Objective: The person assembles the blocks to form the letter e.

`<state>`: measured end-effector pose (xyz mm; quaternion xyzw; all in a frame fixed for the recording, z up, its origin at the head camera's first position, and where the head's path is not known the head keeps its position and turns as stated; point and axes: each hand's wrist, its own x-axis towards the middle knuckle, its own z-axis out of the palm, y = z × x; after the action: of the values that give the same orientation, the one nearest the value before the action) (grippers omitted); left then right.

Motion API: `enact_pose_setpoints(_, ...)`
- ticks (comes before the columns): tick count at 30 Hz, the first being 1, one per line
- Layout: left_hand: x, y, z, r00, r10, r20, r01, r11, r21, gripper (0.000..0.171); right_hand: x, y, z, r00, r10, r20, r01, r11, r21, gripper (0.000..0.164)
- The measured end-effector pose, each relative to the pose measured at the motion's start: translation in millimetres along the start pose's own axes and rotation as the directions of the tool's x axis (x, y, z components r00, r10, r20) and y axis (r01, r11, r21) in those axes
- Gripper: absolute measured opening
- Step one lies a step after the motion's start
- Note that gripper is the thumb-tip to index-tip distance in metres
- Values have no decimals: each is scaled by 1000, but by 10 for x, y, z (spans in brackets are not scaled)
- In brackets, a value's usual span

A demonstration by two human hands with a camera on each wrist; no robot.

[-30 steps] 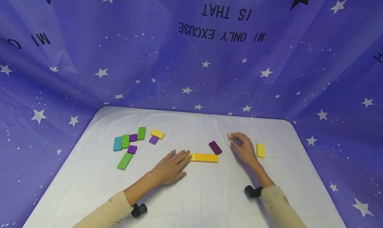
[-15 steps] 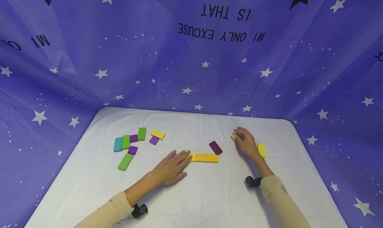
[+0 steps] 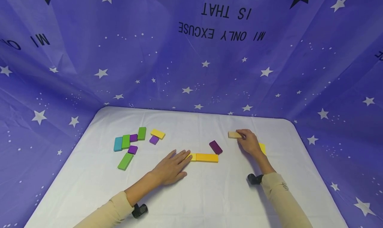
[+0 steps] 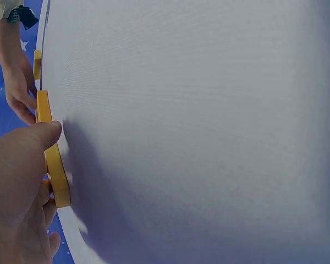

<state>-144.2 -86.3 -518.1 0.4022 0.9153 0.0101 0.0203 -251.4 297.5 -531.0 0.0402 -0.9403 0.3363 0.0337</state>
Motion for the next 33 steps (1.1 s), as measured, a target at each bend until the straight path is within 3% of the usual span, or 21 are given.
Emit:
enact_pose_setpoints(4,4,-3,7,1000,-1,2,1,1000,3,65,-1,-2,-5,999,27,20,-27,1000,-3,41)
enact_pose_setpoints(12,4,-7,4,1000,-3,11,3,1000,8,65,-34,-202,71,999,-36,8,35,996,84,39)
enact_pose_setpoints(24,4,-5,1,1000,-1,6,1,1000,4,65,-9,-674,340,996,-87,-1,86,979,187,38)
enact_pose_setpoints(33,1,-11,7,1000,-6,10,6,1000,-5,65,-3,-846,549,994,-107,29,100,978,186,36)
